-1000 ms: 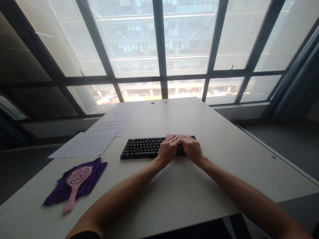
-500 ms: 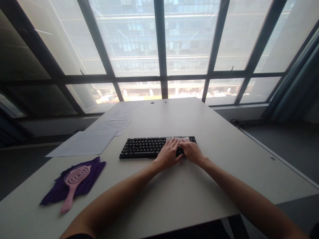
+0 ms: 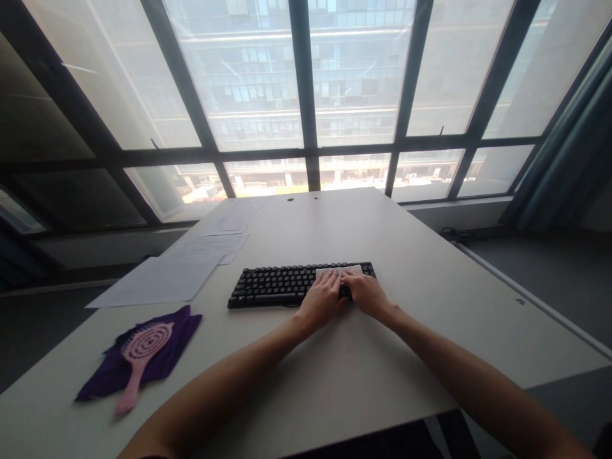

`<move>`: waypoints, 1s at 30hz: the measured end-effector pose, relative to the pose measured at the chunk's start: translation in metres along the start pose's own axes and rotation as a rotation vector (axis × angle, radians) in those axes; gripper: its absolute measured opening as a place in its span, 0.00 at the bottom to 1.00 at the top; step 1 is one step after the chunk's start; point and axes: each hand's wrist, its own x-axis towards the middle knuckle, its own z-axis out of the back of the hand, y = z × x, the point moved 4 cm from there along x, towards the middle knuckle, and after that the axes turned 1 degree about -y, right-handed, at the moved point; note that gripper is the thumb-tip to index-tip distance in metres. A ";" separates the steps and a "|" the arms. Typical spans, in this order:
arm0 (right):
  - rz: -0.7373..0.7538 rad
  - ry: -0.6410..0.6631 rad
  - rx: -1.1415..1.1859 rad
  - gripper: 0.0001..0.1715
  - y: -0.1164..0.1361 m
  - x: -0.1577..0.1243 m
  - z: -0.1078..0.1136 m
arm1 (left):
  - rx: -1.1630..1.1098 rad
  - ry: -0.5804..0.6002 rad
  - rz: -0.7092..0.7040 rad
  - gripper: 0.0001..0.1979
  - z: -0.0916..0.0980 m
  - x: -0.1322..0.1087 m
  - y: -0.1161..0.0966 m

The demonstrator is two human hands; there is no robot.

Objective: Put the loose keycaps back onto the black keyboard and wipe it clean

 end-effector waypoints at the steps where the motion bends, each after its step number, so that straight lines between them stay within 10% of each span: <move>1: 0.006 -0.001 0.000 0.24 0.002 -0.002 0.000 | 0.001 -0.004 0.001 0.28 0.000 -0.001 -0.001; 12: 0.158 -0.037 0.002 0.30 -0.015 -0.001 0.020 | -0.042 -0.041 0.031 0.30 0.001 -0.005 -0.012; 30: -0.034 0.110 -0.051 0.22 -0.034 -0.010 0.021 | -0.109 -0.020 -0.194 0.26 -0.014 0.004 -0.021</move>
